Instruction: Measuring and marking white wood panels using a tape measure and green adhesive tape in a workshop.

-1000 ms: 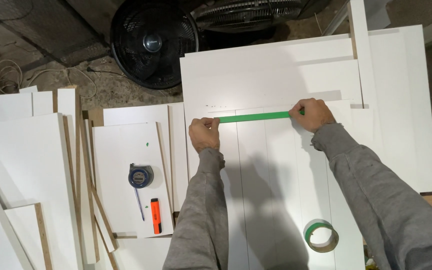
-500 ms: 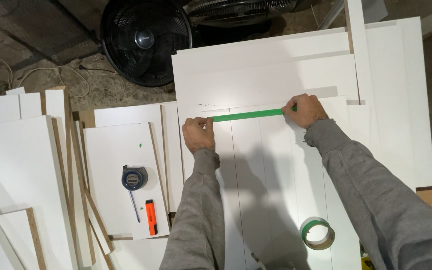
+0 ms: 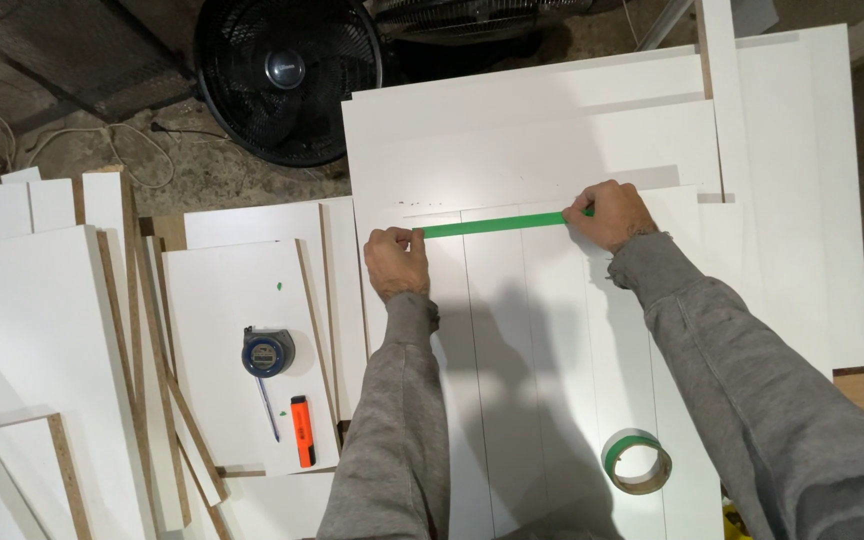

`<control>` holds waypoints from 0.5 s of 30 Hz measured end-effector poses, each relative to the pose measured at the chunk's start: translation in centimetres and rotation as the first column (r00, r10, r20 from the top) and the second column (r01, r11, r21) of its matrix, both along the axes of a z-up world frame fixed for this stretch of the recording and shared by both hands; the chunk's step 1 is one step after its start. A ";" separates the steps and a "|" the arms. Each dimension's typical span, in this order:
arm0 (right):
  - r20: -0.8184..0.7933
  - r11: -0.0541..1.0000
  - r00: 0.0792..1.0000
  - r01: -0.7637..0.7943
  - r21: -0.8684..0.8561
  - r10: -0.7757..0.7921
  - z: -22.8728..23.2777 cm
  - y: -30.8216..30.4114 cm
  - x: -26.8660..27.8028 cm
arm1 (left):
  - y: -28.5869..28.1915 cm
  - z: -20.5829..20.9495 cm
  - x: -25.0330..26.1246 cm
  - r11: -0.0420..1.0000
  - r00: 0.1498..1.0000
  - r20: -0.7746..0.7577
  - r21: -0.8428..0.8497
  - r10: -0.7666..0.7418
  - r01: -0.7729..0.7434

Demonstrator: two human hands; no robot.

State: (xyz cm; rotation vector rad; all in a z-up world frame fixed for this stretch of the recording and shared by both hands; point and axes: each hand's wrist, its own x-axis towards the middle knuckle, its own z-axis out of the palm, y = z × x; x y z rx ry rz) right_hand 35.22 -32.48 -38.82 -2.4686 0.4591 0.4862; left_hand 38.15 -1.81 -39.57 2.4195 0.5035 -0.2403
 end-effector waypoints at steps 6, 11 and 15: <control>-0.007 1.000 1.000 -0.003 -0.020 0.003 0.2 0.4 0.1 | 0.2 -0.1 0.2 0.999 1.000 0.000 -0.030 -0.014 0.014; 0.014 0.999 0.999 -0.036 -0.019 0.036 0.1 0.4 -0.2 | 0.4 -0.6 0.2 0.998 1.000 0.000 -0.059 -0.002 0.002; -0.009 1.000 1.000 -0.025 -0.013 0.025 0.2 0.5 -0.1 | 0.8 -1.0 0.2 0.998 0.997 0.077 -0.061 -0.014 0.019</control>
